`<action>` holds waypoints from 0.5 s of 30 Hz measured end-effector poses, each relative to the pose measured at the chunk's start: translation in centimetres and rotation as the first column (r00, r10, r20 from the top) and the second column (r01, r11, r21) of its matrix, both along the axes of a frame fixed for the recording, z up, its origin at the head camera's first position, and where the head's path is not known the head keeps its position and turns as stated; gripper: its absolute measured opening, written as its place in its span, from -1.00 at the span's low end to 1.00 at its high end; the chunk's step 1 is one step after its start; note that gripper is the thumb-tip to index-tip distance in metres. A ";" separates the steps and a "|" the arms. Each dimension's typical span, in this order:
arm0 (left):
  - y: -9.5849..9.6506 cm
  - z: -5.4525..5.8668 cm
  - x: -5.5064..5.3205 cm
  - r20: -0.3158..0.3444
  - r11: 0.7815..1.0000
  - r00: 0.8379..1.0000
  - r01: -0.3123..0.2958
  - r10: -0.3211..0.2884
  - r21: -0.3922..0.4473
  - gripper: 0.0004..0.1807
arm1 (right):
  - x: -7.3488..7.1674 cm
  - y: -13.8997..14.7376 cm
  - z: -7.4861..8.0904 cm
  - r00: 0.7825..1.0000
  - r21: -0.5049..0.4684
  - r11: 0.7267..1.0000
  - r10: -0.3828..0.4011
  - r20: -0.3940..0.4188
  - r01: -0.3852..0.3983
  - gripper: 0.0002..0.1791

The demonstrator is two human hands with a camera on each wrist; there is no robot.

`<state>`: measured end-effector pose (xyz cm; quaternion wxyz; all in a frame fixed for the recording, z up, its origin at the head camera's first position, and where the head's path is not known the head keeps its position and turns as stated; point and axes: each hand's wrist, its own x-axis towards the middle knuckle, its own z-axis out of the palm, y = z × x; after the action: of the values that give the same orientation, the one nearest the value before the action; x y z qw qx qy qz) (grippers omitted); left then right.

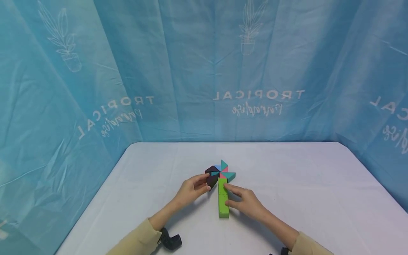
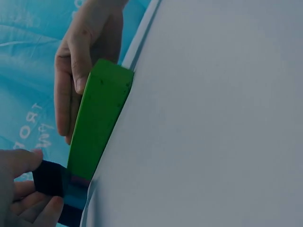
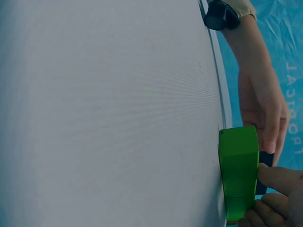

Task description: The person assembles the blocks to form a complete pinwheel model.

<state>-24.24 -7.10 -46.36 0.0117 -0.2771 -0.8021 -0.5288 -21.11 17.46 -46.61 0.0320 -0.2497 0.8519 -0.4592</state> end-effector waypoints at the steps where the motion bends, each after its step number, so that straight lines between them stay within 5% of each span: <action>1: 0.0 -0.2 0.1 -0.012 1.000 1.000 0.007 -0.007 -0.013 -0.44 | 0.0 0.0 0.0 1.000 0.002 1.000 -0.005 0.001 0.005 -0.31; 6: 0.2 -1.1 0.5 -0.104 0.992 0.994 0.016 -0.029 -0.121 -0.45 | 0.1 0.0 0.2 1.000 -0.003 1.000 -0.005 -0.007 0.005 -0.33; 15: 0.3 -1.4 0.9 -0.236 0.964 0.972 -0.068 0.006 -0.256 -0.45 | 0.2 0.0 0.4 1.000 -0.021 1.000 0.011 -0.015 -0.012 -0.33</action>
<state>-23.38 -6.77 -47.72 0.0790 -0.3213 -0.8630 -0.3817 -20.92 17.44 -46.19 0.0255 -0.2584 0.8458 -0.4660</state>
